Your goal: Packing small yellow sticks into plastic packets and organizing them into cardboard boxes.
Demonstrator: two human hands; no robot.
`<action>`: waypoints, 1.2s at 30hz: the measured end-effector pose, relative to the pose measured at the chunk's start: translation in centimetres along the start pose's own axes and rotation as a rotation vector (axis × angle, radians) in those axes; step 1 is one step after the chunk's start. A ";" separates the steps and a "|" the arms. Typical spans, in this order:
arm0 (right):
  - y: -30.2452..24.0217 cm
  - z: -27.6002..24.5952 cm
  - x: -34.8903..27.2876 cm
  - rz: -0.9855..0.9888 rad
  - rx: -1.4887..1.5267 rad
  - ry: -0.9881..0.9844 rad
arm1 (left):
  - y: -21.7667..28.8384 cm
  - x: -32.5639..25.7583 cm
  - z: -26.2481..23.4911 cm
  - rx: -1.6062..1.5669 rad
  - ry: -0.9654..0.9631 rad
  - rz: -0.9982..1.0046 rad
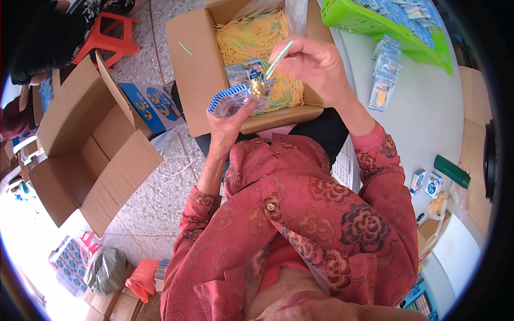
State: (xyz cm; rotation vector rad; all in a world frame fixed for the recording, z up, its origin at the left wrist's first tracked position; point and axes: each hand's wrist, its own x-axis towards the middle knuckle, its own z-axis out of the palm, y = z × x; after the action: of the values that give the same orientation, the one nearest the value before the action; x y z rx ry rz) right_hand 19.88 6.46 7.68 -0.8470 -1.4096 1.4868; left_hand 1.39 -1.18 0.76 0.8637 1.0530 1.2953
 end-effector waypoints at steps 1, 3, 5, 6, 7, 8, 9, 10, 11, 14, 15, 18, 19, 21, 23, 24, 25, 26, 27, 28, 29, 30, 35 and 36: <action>-0.1 0.1 -0.1 -0.094 -0.106 -0.065 | 0.1 0.0 0.1 0.001 -0.005 0.002; -0.6 0.7 -0.3 -0.188 -0.269 -0.129 | 0.2 -0.2 0.1 0.012 -0.006 -0.008; -0.3 1.0 -0.4 -0.217 -0.304 -0.113 | 0.5 -0.3 0.3 0.004 0.003 -0.012; -0.1 1.1 -0.4 -0.244 -0.341 -0.096 | 0.7 -0.4 0.3 -0.007 0.010 -0.018; 0.0 1.1 -0.4 -0.246 -0.342 -0.097 | 0.8 -0.4 0.3 -0.007 0.010 -0.016; 0.1 1.0 -0.4 -0.275 -0.391 -0.113 | 0.9 -0.5 0.4 -0.017 0.014 -0.009; 0.1 1.0 -0.4 -0.304 -0.441 -0.128 | 1.0 -0.6 0.5 -0.028 0.017 -0.003; 0.1 1.0 -0.4 -0.303 -0.440 -0.128 | 1.1 -0.6 0.5 -0.027 0.017 -0.003; 0.1 1.2 -0.4 -0.318 -0.516 -0.154 | 1.1 -0.6 0.4 -0.024 0.019 -0.014; 0.1 1.3 -0.5 -0.333 -0.553 -0.174 | 1.0 -0.7 0.3 -0.031 0.020 -0.023; 0.1 1.3 -0.5 -0.334 -0.512 -0.167 | 1.0 -0.7 0.3 -0.040 0.020 -0.021; -0.1 0.7 -0.7 -0.029 -0.128 -0.143 | 1.0 -0.4 0.0 -0.015 0.009 -0.007; 0.2 0.3 -0.8 0.024 -0.093 -0.191 | 0.9 -0.4 -0.1 -0.015 0.011 -0.007; 1.0 0.2 -1.1 0.059 -0.127 -0.230 | 1.0 -0.2 -0.1 -0.039 0.000 0.012; 1.6 0.3 -1.4 0.095 -0.159 -0.268 | 1.3 -0.1 0.0 -0.047 -0.012 0.003; 1.7 0.5 -1.6 0.124 -0.069 -0.233 | 1.4 -0.1 0.1 -0.057 -0.024 -0.007; 1.8 0.7 -1.7 0.153 0.020 -0.196 | 1.3 -0.1 0.2 -0.055 -0.027 -0.009; 1.9 0.6 -1.8 0.151 0.022 -0.194 | 1.2 -0.2 0.2 -0.099 -0.029 0.004; 2.0 0.4 -1.8 0.165 0.027 -0.155 | 1.1 -0.2 0.3 -0.143 -0.032 0.016; 2.1 0.3 -1.8 0.180 0.032 -0.116 | 1.3 -0.3 0.4 -0.140 -0.036 0.015; 2.1 0.2 -1.9 0.177 0.032 -0.108 | 1.6 -0.3 0.6 -0.175 -0.004 -0.014; 2.1 0.1 -1.9 0.121 0.042 -0.104 | 1.7 -0.3 0.7 -0.209 0.028 -0.044; -0.3 -1.5 -2.8 -0.115 -0.024 0.022 | 1.5 -0.4 0.2 -0.302 0.045 -0.104; -0.2 -1.9 -2.8 -0.117 -0.031 0.036 | 1.7 -0.2 0.4 -0.252 -0.014 -0.082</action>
State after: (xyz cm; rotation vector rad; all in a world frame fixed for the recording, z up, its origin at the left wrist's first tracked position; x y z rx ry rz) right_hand 22.65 4.57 7.37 -0.7928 -1.4341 1.3580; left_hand 1.19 -1.17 2.50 0.6318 0.8819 1.3177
